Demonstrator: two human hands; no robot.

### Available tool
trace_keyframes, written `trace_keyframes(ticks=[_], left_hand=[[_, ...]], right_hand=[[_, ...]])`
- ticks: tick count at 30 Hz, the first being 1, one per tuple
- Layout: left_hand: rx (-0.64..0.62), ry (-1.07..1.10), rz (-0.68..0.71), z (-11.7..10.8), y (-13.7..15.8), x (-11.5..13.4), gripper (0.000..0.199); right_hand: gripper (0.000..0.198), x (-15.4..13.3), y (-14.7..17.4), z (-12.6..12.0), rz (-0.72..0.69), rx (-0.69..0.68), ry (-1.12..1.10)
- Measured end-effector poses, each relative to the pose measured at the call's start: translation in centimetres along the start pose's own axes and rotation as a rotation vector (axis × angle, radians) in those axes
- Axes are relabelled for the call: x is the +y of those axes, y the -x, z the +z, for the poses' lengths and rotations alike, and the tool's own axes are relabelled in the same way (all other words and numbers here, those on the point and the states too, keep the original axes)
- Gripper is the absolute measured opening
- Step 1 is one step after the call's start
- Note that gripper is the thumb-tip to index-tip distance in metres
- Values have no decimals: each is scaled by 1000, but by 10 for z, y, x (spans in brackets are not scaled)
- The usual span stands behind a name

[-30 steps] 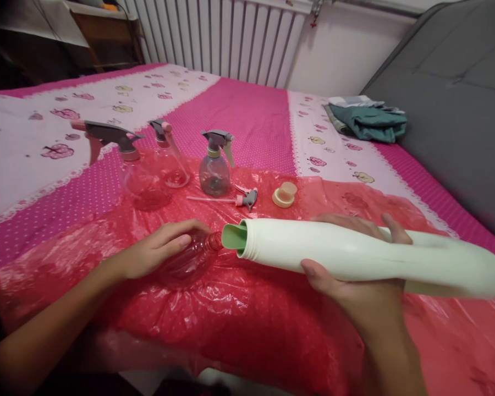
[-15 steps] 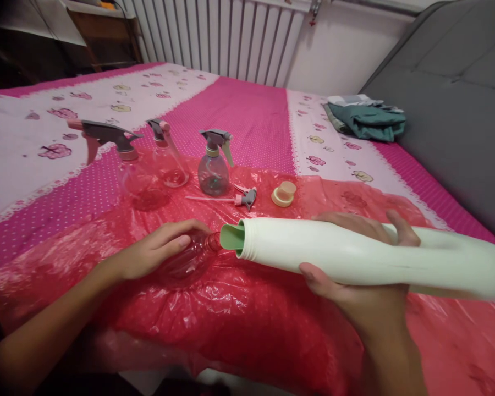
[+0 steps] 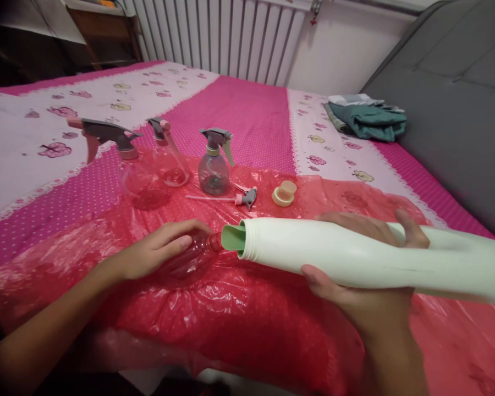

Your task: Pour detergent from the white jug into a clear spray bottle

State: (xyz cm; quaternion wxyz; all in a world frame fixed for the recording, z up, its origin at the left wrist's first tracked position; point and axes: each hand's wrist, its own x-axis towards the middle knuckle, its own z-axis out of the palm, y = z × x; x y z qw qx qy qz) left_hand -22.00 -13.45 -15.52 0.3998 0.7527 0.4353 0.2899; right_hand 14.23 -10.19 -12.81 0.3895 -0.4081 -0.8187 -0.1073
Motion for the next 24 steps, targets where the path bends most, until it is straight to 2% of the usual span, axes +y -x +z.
trace_keyframes(ticks=[8,24], left_hand=[[-9,-1,-12,-1,1,1,40],[0,-38,-1,0,1,3,42]], right_hand=[[55,2,1,-1,-2,3,-39],[55,-2,-7,-4,-54,2,47]])
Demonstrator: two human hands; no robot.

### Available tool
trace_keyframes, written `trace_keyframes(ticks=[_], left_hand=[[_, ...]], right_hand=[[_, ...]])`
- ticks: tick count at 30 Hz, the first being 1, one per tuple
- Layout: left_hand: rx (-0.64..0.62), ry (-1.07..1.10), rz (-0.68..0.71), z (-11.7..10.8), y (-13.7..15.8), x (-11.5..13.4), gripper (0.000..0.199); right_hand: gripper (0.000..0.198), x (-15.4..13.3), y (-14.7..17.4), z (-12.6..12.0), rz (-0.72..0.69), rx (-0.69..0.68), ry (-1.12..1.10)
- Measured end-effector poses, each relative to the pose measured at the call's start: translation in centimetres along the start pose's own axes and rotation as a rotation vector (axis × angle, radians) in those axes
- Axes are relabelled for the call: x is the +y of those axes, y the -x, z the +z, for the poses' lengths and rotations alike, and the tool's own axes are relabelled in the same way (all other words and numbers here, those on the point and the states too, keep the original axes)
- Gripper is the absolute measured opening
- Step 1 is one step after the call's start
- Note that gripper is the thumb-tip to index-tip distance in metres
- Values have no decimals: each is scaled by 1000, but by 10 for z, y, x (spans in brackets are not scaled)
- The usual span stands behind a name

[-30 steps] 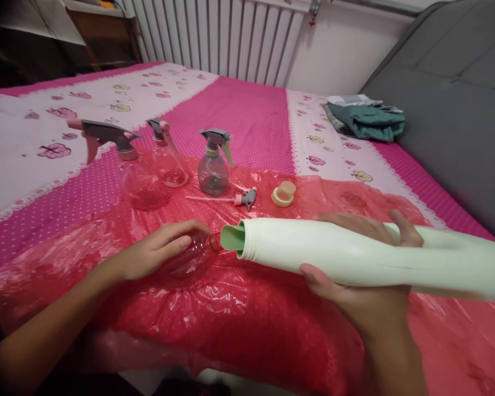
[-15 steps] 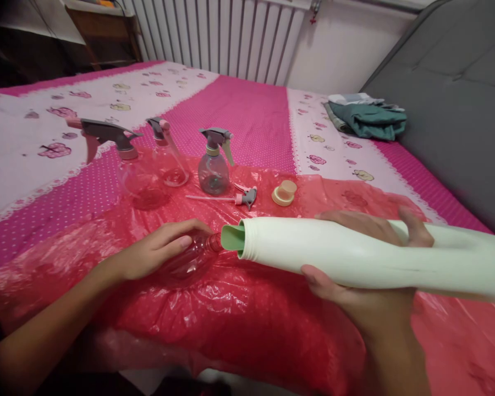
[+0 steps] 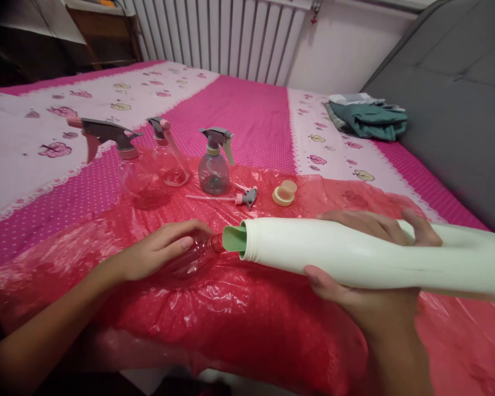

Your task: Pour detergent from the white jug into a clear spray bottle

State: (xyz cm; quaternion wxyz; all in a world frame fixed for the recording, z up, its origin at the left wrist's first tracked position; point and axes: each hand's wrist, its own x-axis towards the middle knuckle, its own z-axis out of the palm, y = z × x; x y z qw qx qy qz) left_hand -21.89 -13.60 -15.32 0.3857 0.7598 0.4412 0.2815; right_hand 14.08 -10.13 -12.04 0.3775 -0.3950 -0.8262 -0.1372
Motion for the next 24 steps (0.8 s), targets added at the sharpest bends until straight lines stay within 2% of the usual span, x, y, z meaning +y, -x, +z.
trace_keyframes(ticks=[12,19,24], left_hand=[[-1,-13,-8,0,0,2,41],[-2,-24,-13,0,0,3,40],[-4,-31,-13,0,0,4,41]], right_hand=[[59,-1,2,-1,9,5,29],[66,3,3,-3,115,44,71],[65,3,1,-1,108,49,49]])
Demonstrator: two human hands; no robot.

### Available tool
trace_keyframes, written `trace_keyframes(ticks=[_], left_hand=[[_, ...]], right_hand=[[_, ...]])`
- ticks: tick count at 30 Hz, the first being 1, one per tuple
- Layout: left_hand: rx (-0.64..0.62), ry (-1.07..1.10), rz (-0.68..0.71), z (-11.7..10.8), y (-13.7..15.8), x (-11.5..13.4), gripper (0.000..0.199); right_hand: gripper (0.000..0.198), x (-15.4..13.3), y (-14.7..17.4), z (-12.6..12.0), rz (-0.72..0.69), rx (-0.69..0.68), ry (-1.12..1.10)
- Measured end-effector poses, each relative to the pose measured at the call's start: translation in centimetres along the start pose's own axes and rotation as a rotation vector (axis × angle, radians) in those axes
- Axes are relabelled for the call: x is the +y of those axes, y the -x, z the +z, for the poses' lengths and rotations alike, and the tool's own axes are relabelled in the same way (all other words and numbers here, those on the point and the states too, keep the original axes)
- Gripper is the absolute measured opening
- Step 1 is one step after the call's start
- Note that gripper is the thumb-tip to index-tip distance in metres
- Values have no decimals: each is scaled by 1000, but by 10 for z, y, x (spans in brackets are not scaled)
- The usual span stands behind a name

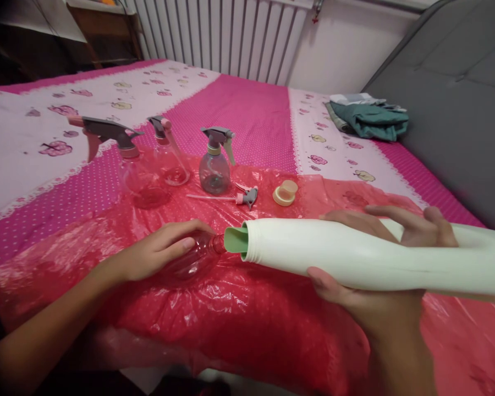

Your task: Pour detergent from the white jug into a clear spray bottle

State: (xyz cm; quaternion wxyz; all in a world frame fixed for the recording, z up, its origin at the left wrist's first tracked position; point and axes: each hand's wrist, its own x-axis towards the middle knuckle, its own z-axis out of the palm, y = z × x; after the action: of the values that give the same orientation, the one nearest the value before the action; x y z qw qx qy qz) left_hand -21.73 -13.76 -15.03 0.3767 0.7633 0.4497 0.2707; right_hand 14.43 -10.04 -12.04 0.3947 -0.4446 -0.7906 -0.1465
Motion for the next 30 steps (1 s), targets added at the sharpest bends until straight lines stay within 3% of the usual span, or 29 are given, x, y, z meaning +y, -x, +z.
trace_keyframes(ticks=[11,22,30], left_hand=[[3,-9,-4,0,0,1,38],[8,-27,2,1,0,3,40],[2,-25,8,1,1,2,40]], right_hand=[[65,1,3,-2,13,6,-10],[54,-7,-4,-5,-78,-6,-19],[57,-3,-2,-7,-80,-14,-26]])
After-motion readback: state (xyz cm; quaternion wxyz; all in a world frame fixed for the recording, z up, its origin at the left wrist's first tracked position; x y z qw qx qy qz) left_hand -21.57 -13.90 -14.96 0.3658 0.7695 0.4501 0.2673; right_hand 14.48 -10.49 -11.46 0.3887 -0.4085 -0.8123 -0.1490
